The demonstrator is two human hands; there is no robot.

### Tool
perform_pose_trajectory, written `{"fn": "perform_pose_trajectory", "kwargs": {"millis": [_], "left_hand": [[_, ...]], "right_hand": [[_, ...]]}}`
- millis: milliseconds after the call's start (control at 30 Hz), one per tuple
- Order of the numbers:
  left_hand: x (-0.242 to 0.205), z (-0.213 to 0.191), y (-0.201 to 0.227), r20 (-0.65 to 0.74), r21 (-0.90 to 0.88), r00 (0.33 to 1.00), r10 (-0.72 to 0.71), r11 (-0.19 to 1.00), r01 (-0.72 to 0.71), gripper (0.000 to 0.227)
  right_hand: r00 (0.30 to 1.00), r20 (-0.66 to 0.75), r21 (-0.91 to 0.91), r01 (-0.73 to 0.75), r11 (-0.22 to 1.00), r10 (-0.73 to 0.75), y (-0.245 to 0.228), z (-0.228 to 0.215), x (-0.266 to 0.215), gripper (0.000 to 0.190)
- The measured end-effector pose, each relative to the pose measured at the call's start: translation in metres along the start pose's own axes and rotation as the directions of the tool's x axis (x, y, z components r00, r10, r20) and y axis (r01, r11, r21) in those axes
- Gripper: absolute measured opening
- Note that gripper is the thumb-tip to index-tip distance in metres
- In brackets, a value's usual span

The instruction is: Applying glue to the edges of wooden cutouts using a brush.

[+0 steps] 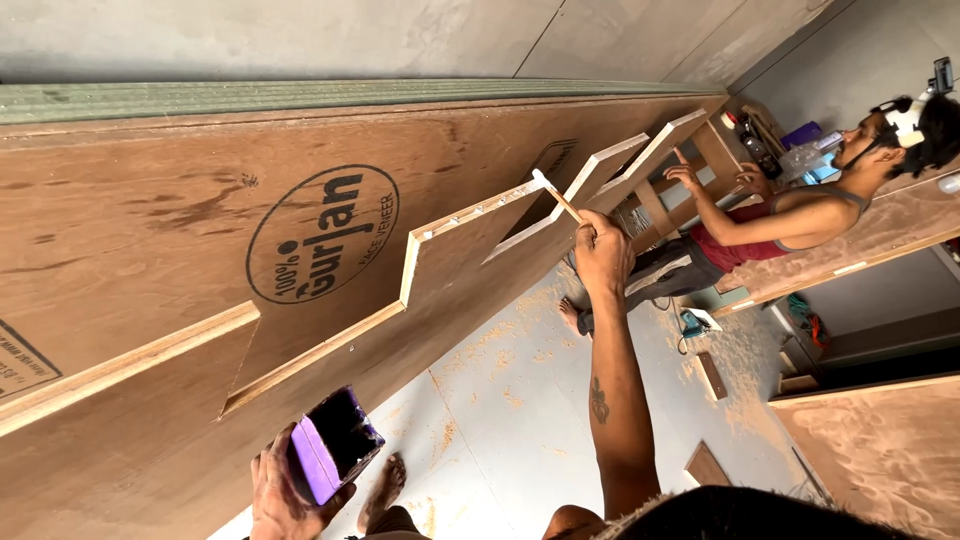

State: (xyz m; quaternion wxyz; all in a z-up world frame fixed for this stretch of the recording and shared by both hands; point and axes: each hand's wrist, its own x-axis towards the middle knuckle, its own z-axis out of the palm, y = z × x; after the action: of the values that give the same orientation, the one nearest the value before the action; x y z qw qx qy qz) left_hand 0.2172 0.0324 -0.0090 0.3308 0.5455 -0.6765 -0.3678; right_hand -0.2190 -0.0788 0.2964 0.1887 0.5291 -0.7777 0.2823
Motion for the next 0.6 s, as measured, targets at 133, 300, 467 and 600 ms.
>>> {"fn": "perform_pose_trajectory", "kwargs": {"millis": [133,300,467,600], "left_hand": [[-0.001,0.002,0.001,0.049,-0.02,0.995,-0.083,0.996,0.084,0.134],[0.0,0.007,-0.01,0.0,-0.103,1.0,0.023,0.994,-0.023,0.135],[0.004,0.005,-0.01,-0.028,-0.128,0.998,0.063,0.99,-0.066,0.134],[0.006,0.005,-0.014,0.032,-0.054,0.999,0.022,0.998,-0.02,0.135]], "right_hand": [[0.994,0.111,-0.02,-0.008,1.0,0.01,-0.019,-0.005,-0.015,0.026],[0.966,0.221,-0.025,0.142,0.99,-0.133,-0.076,-0.008,-0.074,0.023],[0.871,0.082,0.142,0.471,0.871,-0.484,-0.102,-0.01,-0.102,0.023],[0.949,0.007,0.188,0.309,0.932,-0.315,-0.073,-0.018,-0.068,0.025]]}}
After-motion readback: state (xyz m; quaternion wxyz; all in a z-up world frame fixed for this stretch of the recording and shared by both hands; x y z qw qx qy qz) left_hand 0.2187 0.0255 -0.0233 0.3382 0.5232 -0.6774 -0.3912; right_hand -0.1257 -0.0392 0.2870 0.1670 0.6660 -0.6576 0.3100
